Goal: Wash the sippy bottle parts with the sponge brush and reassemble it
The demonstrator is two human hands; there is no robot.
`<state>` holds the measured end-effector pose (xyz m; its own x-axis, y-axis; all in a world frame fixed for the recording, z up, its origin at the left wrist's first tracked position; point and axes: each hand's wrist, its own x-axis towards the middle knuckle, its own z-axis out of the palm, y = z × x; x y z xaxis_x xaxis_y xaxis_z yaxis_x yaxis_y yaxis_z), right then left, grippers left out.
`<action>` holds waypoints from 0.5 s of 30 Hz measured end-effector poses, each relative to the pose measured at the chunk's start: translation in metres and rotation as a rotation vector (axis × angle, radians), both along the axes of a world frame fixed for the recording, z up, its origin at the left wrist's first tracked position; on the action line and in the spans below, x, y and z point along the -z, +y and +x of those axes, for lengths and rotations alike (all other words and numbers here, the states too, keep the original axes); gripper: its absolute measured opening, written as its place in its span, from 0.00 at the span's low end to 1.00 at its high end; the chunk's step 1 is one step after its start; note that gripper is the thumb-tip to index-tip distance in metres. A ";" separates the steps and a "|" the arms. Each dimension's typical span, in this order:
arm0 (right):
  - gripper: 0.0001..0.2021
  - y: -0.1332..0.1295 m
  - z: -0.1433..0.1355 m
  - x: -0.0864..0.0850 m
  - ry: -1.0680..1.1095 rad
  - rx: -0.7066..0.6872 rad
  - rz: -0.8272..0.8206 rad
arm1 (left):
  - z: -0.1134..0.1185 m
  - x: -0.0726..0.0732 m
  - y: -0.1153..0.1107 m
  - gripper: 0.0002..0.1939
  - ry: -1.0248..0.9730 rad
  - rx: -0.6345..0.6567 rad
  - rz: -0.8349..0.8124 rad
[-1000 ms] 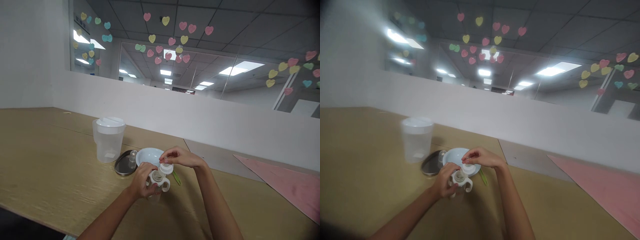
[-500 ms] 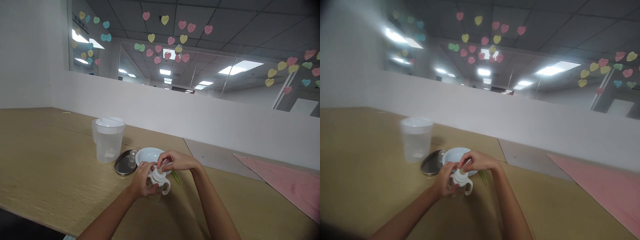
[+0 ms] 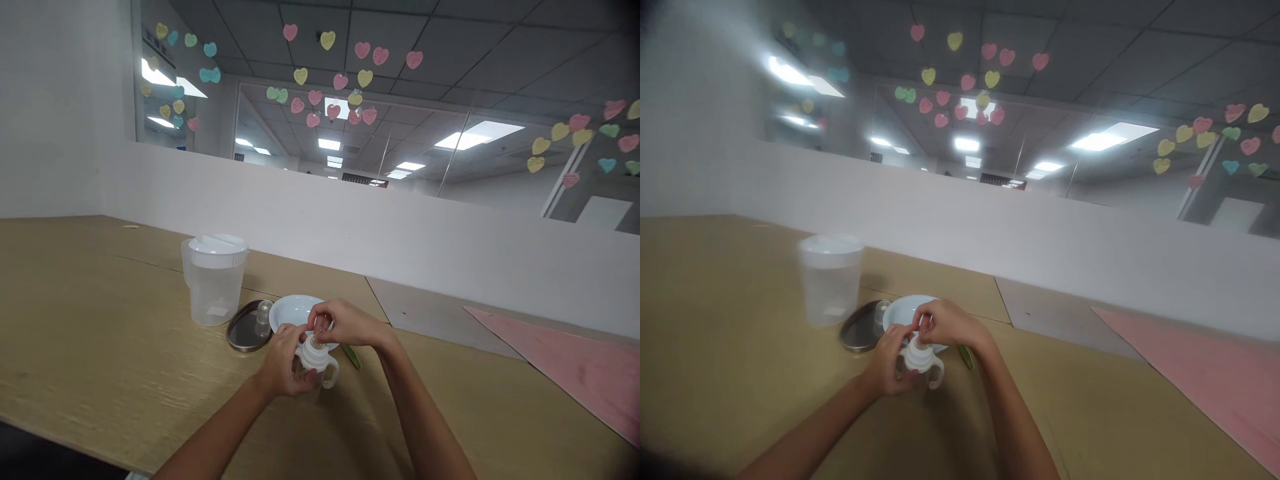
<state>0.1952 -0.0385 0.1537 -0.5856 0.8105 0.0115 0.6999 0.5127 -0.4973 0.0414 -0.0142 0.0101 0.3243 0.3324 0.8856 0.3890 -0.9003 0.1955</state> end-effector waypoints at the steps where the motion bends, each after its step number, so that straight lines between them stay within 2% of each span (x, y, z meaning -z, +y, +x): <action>1: 0.10 -0.001 -0.001 0.000 -0.012 0.020 0.011 | 0.000 -0.001 -0.001 0.29 0.012 -0.007 0.008; 6: 0.09 -0.002 -0.012 0.007 -0.109 0.176 0.021 | 0.002 -0.002 -0.003 0.27 0.022 -0.040 0.013; 8: 0.09 -0.003 -0.017 0.011 -0.134 0.210 0.089 | 0.003 0.000 -0.003 0.26 0.009 -0.057 -0.027; 12: 0.11 -0.007 -0.024 0.013 -0.205 0.207 0.227 | 0.004 0.001 -0.002 0.27 0.002 -0.067 -0.060; 15: 0.13 -0.010 -0.022 0.008 -0.223 0.188 0.189 | 0.003 -0.001 -0.003 0.25 -0.009 -0.066 -0.029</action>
